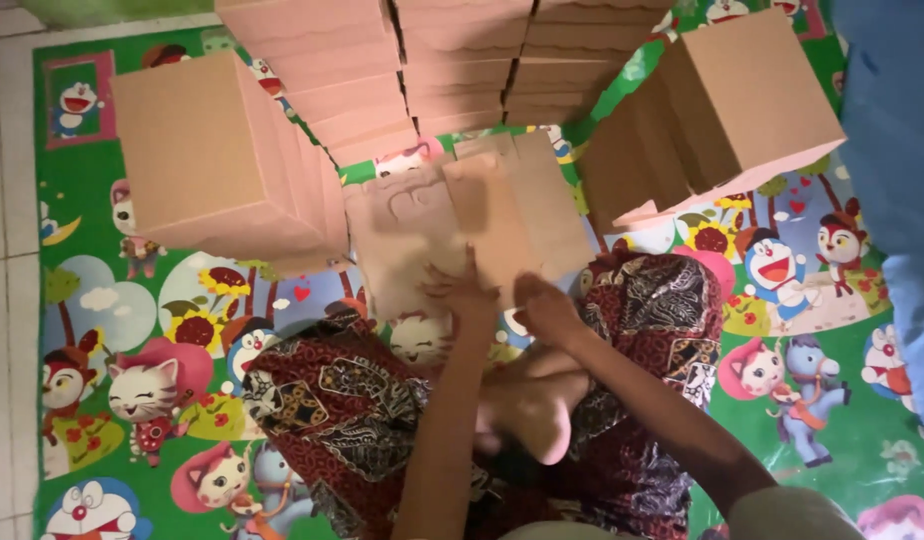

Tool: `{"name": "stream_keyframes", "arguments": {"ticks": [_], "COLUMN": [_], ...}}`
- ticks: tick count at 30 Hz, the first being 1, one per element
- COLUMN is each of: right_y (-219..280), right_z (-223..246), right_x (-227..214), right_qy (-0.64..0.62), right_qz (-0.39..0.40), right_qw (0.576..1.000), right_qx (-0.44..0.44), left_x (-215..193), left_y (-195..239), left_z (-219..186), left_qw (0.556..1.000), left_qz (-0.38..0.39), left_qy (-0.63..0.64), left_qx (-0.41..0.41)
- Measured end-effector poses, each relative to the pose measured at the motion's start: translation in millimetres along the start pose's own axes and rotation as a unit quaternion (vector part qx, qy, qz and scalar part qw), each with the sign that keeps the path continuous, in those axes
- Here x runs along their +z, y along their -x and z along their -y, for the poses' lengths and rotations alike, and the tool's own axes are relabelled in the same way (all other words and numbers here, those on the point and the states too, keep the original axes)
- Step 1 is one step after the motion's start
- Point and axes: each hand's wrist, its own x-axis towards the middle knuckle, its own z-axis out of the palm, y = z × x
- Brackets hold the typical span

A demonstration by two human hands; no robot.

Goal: Folding flat cardboard sheets into small boxes while sitting on the floor.

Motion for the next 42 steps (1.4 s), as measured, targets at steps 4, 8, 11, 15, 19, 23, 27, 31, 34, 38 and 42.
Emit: {"name": "stream_keyframes", "arguments": {"ticks": [4,8,11,15,19,23,27,31,34,38,42], "right_y": [-55,-135,-180,-213,-158,-89,-36,-36,-74,-222,-228], "right_z": [-27,-44,-41,-52,-13,-21,-8,0,-14,-102,-34], "right_x": [17,19,-34,-28,-44,-14,4,-2,12,146,38], "right_qy": [0.062,0.151,0.149,0.166,0.162,0.2,0.175,0.179,0.146,-0.092,0.071], "right_qz": [-0.082,-0.294,-0.109,-0.102,-0.174,-0.166,-0.147,-0.168,-0.151,-0.206,-0.025], "right_qw": [0.993,0.944,0.98,0.979,0.971,0.956,0.954,0.95,0.962,0.965,0.997], "right_qx": [0.065,0.011,0.075,0.061,-0.009,-0.138,-0.194,-0.194,-0.173,-0.135,0.031], "left_x": [-1,93,94,79,83,68,46,44,43,18,33], "left_y": [-7,-45,-42,-34,-31,-13,11,15,25,34,23], "left_z": [-5,3,3,6,6,5,22,24,17,25,45], "left_qw": [0.999,0.957,0.927,0.909,0.927,0.977,0.989,0.977,0.979,0.985,0.968], "left_qz": [0.022,-0.258,-0.346,-0.399,-0.372,-0.207,-0.135,-0.201,-0.193,-0.155,-0.231], "left_qy": [-0.023,0.103,0.113,0.096,0.003,0.027,-0.004,-0.038,-0.047,-0.049,-0.007], "left_qx": [-0.019,0.08,0.09,0.078,0.042,0.054,0.054,0.059,0.054,0.063,0.098]}}
